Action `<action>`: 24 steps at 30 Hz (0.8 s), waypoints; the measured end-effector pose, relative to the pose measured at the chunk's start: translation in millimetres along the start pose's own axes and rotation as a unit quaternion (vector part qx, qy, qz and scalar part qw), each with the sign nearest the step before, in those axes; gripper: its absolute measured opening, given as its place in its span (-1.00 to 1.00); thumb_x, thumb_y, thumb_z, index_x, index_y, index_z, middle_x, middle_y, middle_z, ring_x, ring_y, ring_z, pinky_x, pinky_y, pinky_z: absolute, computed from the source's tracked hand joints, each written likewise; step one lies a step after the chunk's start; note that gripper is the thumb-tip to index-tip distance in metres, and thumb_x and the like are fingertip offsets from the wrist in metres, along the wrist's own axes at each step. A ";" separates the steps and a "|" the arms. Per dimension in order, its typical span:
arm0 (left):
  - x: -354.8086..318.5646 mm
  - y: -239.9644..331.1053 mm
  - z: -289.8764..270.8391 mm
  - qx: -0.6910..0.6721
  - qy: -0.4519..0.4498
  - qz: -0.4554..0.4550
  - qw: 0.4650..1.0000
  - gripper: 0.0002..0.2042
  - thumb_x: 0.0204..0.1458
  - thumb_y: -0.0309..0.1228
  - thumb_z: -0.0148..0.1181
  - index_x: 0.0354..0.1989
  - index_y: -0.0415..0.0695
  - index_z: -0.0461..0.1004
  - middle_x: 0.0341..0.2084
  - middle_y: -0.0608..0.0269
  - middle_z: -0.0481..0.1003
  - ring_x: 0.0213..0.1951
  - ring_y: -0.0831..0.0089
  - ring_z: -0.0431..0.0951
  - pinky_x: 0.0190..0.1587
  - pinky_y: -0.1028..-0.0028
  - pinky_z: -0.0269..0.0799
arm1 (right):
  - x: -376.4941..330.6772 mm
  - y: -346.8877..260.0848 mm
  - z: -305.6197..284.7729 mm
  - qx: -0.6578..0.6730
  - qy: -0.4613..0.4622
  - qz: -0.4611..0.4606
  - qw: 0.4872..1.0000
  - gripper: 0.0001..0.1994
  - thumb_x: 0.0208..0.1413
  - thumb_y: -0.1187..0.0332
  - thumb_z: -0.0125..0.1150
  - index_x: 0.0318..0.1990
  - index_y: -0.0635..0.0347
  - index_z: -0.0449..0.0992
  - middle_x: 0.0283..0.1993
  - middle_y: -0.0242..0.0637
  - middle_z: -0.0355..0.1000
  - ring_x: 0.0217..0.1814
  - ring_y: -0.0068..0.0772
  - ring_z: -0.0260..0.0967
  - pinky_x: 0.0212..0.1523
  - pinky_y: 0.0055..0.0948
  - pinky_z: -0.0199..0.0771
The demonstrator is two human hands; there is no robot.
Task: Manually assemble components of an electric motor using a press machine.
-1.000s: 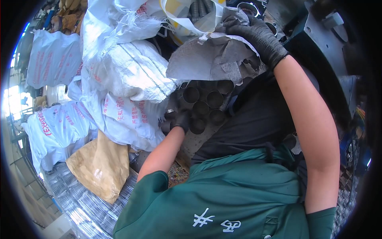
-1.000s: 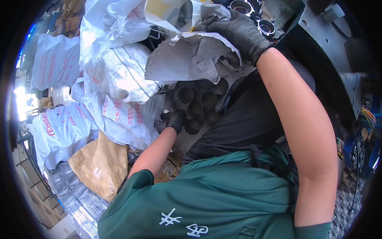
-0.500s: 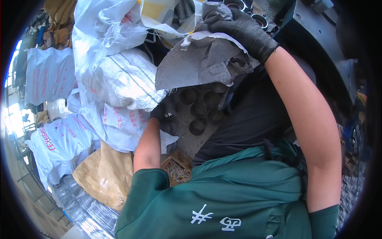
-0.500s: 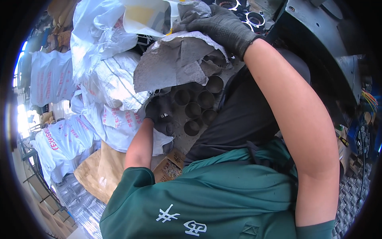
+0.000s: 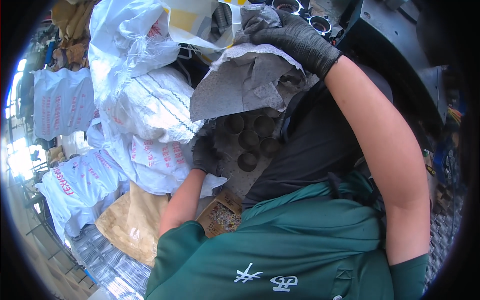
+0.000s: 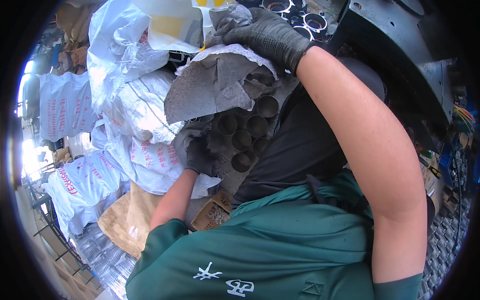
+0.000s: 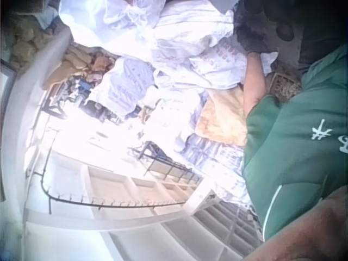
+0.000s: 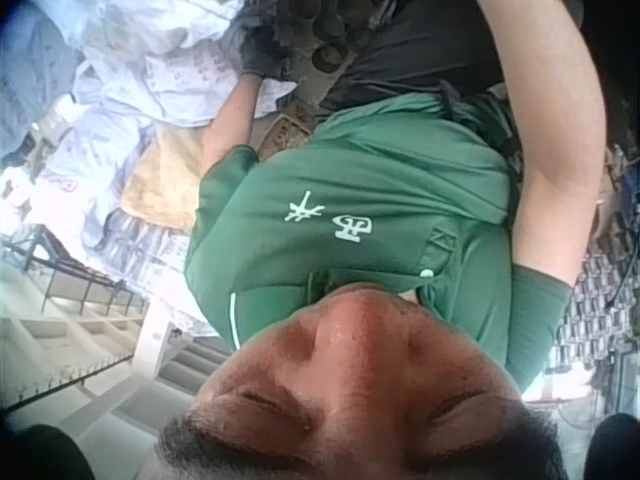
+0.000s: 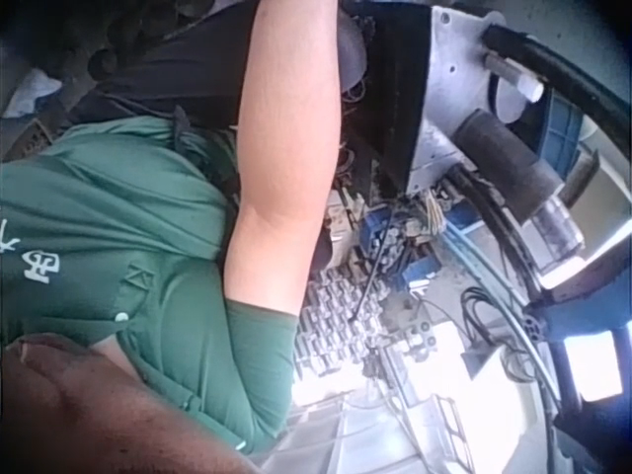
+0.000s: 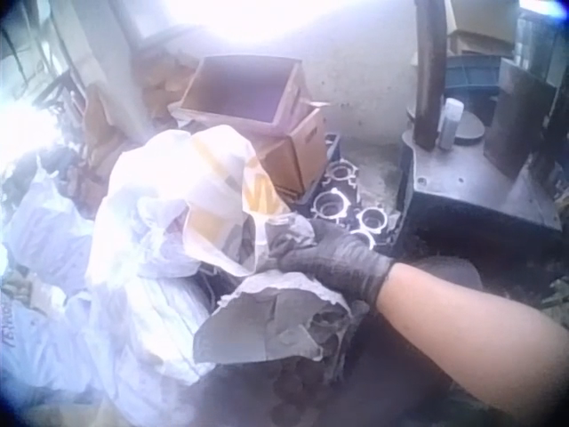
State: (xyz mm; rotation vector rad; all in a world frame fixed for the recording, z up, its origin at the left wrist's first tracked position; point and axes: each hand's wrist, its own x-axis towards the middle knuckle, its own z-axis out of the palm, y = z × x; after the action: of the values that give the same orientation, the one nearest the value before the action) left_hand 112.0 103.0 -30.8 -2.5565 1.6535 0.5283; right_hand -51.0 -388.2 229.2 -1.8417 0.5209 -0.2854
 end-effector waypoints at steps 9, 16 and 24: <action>-17.6 -2.9 16.5 -0.555 0.243 -0.352 0.713 -0.66 0.09 -0.53 0.20 0.07 -0.31 0.54 -0.13 0.09 0.65 -0.03 0.16 0.63 0.11 0.21 0.49 | -2.1 6.3 2.8 0.054 0.023 0.024 0.998 -0.38 0.11 0.11 0.51 0.27 0.20 0.51 0.17 -0.06 0.55 0.27 -0.23 0.51 0.35 -0.35 0.49; -46.0 -1.1 30.9 -0.054 -0.174 -0.170 0.968 -0.50 0.23 -0.05 0.13 0.22 -0.12 0.53 0.09 -0.13 0.60 0.14 -0.10 0.59 0.21 0.04 0.48 | 0.3 5.4 3.1 0.045 0.018 0.014 0.999 -0.38 0.10 0.11 0.52 0.25 0.23 0.52 0.15 -0.10 0.56 0.21 -0.28 0.51 0.29 -0.34 0.51; -32.2 23.3 34.1 0.034 -0.089 -0.226 0.969 -0.47 0.24 -0.01 0.13 0.32 0.00 0.42 0.15 -0.06 0.58 0.18 -0.05 0.59 0.21 0.02 0.49 | -2.0 8.2 3.4 0.075 0.010 0.005 0.997 -0.36 0.06 0.09 0.56 0.23 0.22 0.54 0.13 -0.13 0.57 0.20 -0.27 0.52 0.30 -0.34 0.51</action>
State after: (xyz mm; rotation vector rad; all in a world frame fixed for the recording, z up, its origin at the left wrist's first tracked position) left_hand 70.5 129.0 -49.6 -2.6215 0.9676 0.6220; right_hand -53.0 -386.4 220.4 -1.6910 0.5088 -0.3272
